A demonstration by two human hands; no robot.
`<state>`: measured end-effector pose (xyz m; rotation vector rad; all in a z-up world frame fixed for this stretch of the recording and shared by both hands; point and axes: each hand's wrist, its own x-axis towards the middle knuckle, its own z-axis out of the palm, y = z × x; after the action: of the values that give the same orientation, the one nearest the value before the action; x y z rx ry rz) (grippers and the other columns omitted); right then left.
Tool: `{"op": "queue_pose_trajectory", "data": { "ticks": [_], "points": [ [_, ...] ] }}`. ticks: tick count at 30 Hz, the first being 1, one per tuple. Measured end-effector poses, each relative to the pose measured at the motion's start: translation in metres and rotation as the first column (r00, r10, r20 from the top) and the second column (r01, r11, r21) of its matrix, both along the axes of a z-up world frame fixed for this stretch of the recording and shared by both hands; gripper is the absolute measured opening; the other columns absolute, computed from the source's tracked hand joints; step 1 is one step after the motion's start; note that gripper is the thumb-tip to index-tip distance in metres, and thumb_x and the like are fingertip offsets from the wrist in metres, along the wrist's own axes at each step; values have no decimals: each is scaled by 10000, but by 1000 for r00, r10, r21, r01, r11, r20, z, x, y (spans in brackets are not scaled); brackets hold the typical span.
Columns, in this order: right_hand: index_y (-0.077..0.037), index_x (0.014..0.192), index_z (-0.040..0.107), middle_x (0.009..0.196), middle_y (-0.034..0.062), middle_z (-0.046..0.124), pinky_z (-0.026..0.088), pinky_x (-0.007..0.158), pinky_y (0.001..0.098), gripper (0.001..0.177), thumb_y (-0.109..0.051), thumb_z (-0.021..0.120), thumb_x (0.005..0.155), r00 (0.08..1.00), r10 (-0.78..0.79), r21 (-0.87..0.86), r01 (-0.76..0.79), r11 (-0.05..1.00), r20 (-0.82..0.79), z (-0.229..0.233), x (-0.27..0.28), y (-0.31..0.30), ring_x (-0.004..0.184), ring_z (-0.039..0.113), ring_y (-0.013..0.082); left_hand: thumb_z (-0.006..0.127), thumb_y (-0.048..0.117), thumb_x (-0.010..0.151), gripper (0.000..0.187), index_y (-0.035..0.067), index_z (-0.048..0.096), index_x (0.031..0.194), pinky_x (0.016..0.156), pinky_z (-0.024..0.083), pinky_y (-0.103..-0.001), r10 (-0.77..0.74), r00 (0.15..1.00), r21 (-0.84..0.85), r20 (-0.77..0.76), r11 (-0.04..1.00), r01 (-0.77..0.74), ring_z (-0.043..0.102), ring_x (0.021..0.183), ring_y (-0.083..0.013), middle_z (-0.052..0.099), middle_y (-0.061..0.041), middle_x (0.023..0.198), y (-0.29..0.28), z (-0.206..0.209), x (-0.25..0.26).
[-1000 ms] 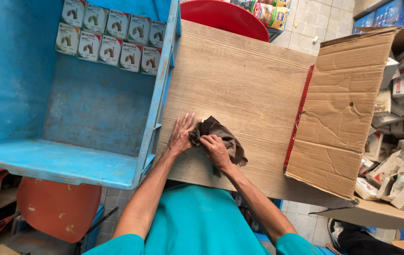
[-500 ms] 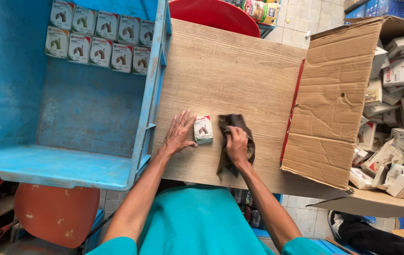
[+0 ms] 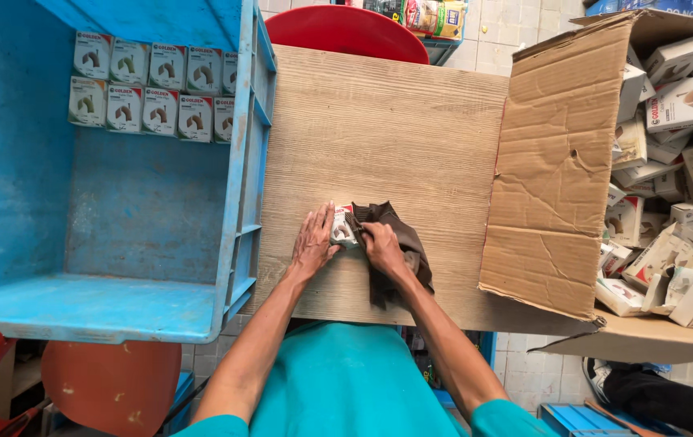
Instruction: The person takes small white boxes out of a large cardboard box, wipes them with a brown cloth, and places them into a blue plastic crate.
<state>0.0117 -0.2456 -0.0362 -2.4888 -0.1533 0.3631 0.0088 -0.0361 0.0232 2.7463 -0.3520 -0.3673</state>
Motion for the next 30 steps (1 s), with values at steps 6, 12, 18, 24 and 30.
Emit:
{"op": "queue_pose_trajectory", "data": {
  "ticks": [6, 12, 18, 24, 30],
  "points": [
    [-203, 1279, 623, 1126, 22, 658, 516, 852, 411, 298, -237, 554, 991, 984, -118, 51, 112, 992, 137, 5, 2, 28, 983, 616, 262, 839, 313, 719, 1089, 23, 209, 1559, 1203, 293, -434, -18, 1000, 29, 2, 999, 18, 419, 1381, -311, 344, -191, 1526, -1, 3, 1],
    [-249, 1194, 617, 1072, -38, 579, 509, 779, 328, 289, -181, 567, 917, 980, 82, -400, -2, 916, 183, 39, -33, -40, 1013, 571, 205, 782, 534, 738, 1118, 32, 219, 1563, 1154, 340, -520, 101, 987, -11, -122, 995, -103, 332, 1438, -376, 303, -237, 1556, -14, 43, 4],
    [-237, 1208, 613, 1107, -13, 563, 522, 826, 355, 256, -223, 564, 958, 988, -90, -291, 124, 949, 126, 52, -30, -44, 1034, 567, 236, 691, 437, 857, 931, 292, 150, 1601, 1102, 330, -644, 213, 943, 5, -256, 976, -219, 352, 1409, -455, 221, -238, 1578, -60, 33, 7],
    [-210, 1241, 604, 1252, 40, 518, 460, 916, 418, 326, -179, 611, 916, 980, -109, -348, 162, 923, 166, 71, -30, -27, 1190, 496, 268, 621, 244, 836, 670, 100, 412, 1456, 880, 562, -526, 305, 939, -272, -160, 901, -339, 490, 1270, -501, 248, -345, 1498, -59, 35, 10],
    [-80, 1399, 526, 1289, 195, 573, 510, 920, 492, 408, -82, 396, 1012, 980, -110, 320, 159, 934, -168, 108, -20, 47, 1196, 567, 370, 515, 181, 945, 760, 18, 103, 1563, 1095, 336, -648, 228, 934, -568, -276, 745, -349, 244, 1384, -592, 194, -422, 1517, -26, 64, 0]
  ]
}}
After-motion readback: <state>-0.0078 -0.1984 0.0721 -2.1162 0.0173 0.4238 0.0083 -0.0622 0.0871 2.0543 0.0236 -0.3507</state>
